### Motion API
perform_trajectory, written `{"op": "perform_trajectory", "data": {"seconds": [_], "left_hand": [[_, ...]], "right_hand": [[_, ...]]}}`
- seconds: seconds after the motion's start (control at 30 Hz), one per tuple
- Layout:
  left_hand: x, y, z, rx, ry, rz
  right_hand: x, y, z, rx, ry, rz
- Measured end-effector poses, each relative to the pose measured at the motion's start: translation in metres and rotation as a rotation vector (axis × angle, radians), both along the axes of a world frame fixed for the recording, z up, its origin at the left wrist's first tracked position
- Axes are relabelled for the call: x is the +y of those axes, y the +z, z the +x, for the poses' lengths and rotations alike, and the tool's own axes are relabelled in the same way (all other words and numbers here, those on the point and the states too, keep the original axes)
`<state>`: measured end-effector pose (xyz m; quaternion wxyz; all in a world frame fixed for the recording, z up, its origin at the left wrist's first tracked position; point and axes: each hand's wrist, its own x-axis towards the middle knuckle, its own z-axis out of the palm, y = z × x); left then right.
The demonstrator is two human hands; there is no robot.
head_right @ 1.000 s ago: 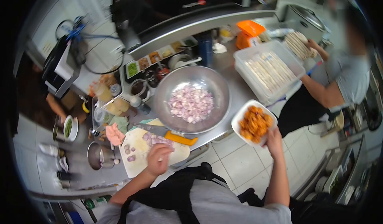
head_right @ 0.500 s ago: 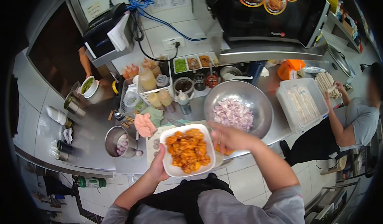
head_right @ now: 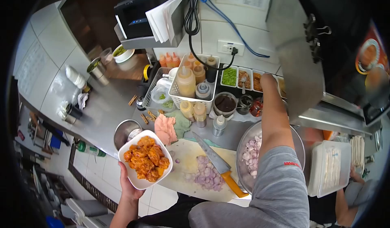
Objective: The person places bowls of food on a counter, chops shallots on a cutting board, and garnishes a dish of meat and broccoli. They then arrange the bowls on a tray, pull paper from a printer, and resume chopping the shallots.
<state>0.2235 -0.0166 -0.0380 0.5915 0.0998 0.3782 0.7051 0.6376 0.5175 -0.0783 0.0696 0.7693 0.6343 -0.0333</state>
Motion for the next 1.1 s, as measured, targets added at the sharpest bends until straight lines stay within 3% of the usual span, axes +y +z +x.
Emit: {"op": "perform_trajectory", "data": {"seconds": [0.03,0.13,0.3,0.43,0.5,0.53,0.6,0.8,0.93,1.0,1.07,1.1], "left_hand": [[0.001,0.001,0.001,-0.002,0.016,-0.015],[0.012,0.009,0.004,0.025,0.031,0.090],[0.033,0.012,0.017,0.008,0.105,0.058],[0.048,0.008,0.027,0.022,0.084,0.042],[0.057,0.007,0.032,0.011,0.001,0.026],[0.062,0.004,0.033,0.011,-0.039,0.025],[0.070,0.004,0.037,-0.007,-0.090,0.050],[0.095,0.006,0.053,-0.030,-0.217,0.044],[0.114,0.004,0.065,-0.026,-0.233,0.011],[0.121,0.000,0.066,-0.064,-0.304,0.040],[0.126,0.005,0.071,-0.101,-0.317,0.062],[0.127,0.013,0.076,-0.052,-0.304,0.065]], "right_hand": [[0.002,0.003,-0.004,-0.040,-0.080,-0.224],[0.003,0.000,-0.002,-0.021,0.026,-0.045],[-0.013,0.003,0.009,-0.047,0.145,0.258],[-0.002,-0.017,0.048,-0.085,0.322,0.176],[-0.003,-0.019,0.062,0.108,0.376,-0.018],[-0.008,-0.015,0.064,0.108,0.372,-0.016],[-0.021,-0.002,0.063,0.349,0.274,0.021],[-0.012,-0.033,0.097,0.616,0.243,0.098],[-0.072,0.040,0.062,0.612,0.164,0.156],[-0.098,0.066,0.045,0.571,0.367,0.252],[-0.131,0.079,0.023,0.703,0.501,0.314],[-0.157,0.093,0.006,0.702,0.541,0.233]]}}
